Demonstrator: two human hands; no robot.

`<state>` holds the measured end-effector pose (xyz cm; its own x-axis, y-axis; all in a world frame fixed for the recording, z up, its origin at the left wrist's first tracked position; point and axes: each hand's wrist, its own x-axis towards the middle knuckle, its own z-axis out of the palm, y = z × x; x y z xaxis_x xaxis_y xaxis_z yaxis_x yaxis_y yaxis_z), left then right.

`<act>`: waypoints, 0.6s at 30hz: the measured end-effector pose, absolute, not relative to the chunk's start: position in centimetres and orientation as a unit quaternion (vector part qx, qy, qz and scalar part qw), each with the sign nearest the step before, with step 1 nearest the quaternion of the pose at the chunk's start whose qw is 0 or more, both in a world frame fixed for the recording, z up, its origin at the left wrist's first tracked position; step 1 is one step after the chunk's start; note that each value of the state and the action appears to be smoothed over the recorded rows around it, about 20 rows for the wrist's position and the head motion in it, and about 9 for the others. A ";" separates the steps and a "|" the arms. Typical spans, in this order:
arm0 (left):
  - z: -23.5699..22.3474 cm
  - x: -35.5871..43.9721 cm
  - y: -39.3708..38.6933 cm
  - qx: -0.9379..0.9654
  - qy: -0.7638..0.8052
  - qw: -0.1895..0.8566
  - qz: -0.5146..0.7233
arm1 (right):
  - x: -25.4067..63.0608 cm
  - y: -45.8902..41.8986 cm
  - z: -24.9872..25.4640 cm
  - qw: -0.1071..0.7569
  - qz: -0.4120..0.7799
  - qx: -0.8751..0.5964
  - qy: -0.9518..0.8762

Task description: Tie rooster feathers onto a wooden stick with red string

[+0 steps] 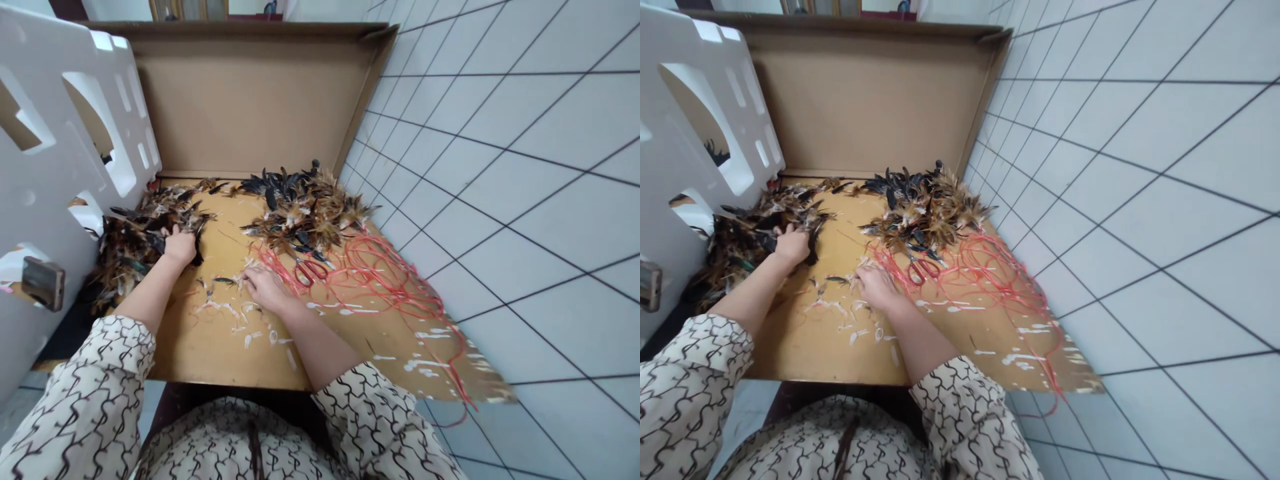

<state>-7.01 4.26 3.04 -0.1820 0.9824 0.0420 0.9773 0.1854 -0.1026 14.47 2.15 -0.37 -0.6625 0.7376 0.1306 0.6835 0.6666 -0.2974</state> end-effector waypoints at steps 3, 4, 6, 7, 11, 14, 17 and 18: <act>3.4 -6.5 2.9 -0.636 -0.768 0.069 -0.018 | 14.4 2.1 -0.3 0.124 0.109 -0.386 -0.908; 3.4 -5.8 2.6 -0.645 -0.760 0.067 -0.046 | 14.3 2.1 -0.3 0.133 0.108 -0.382 -0.908; 3.5 -3.9 2.1 -0.664 -0.741 0.040 -0.098 | 14.2 1.9 0.0 0.161 0.103 -0.381 -0.905; 3.6 -2.8 1.9 -0.674 -0.729 0.018 -0.119 | 14.1 1.9 0.3 0.179 0.100 -0.384 -0.900; 3.0 0.7 1.9 -0.696 -0.689 -0.047 -0.198 | 14.5 2.1 2.3 0.248 0.076 -0.414 -0.873; 1.7 1.7 2.2 -0.691 -0.667 -0.079 -0.268 | 16.1 3.7 4.3 0.285 0.040 -0.459 -0.840; 0.1 1.6 2.6 -0.676 -0.658 -0.108 -0.313 | 18.5 6.4 5.8 0.285 0.008 -0.523 -0.803; -0.5 1.4 2.8 -0.674 -0.653 -0.115 -0.324 | 19.4 7.4 6.0 0.275 -0.001 -0.551 -0.788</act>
<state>1.42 2.77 -0.45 -0.0644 0.9558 0.2870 0.8063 -0.1196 0.5793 19.36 7.40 6.01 -0.2408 0.8678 0.4346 0.8690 0.3922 -0.3016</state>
